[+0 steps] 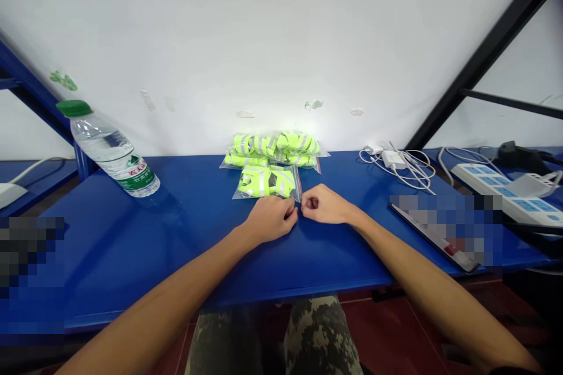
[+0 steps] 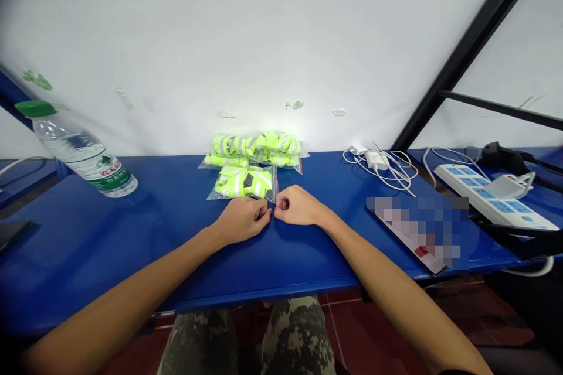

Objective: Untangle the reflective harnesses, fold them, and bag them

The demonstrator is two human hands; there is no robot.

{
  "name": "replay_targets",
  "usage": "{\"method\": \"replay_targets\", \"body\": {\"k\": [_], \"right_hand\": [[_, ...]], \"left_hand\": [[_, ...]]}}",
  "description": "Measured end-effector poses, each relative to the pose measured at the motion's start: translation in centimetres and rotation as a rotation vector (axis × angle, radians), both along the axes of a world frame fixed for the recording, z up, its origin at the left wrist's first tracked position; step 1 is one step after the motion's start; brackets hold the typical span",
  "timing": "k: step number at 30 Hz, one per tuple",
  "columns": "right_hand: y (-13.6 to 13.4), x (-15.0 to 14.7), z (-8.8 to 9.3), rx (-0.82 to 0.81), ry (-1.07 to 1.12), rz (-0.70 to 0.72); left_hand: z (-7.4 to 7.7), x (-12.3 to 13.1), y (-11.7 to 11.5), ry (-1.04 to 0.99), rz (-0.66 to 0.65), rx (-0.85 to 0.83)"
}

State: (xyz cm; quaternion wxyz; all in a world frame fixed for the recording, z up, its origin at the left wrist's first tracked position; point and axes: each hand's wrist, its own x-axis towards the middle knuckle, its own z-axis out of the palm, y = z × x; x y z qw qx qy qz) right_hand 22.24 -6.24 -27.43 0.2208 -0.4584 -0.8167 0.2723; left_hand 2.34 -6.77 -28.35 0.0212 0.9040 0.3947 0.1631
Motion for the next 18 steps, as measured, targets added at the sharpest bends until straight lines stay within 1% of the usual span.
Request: {"method": "replay_targets", "body": {"k": [1,3,5,6,7,9,11,12,14,18], "right_hand": [[0.4,0.1,-0.1,-0.047,0.094,-0.048],[1.3,0.2,-0.5,-0.088,0.308,-0.198],[2.1,-0.2,-1.0,-0.148,0.539,-0.343],[2.4,-0.5,-1.2,-0.212,0.651,-0.388],[2.6,-0.8,-1.4,-0.289,0.752,-0.415],[2.9,-1.4,-1.5,-0.419,0.914,-0.448],[2.9,-1.7,-1.4,-0.498,1.035,-0.446],[2.9,-1.8,-1.3,-0.527,1.084,-0.428],[2.8,-1.8,-1.2,-0.567,1.148,-0.367],[2.3,-2.2,-1.2,-0.566,1.128,-0.247]], "left_hand": [[0.1,0.1,0.0,-0.032,0.017,0.004],[0.2,0.3,-0.2,-0.097,0.09,0.038],[0.5,0.5,-0.3,-0.152,0.172,0.108],[0.7,0.7,-0.3,-0.175,0.191,0.157],[0.8,0.9,-0.3,-0.195,0.186,0.212],[1.1,1.2,-0.2,-0.226,0.136,0.309],[1.3,1.5,0.1,-0.252,0.081,0.325],[1.3,1.6,0.2,-0.269,0.072,0.297],[1.3,1.7,0.4,-0.327,0.109,0.193],[1.8,1.8,0.9,-0.528,0.281,-0.094]]}}
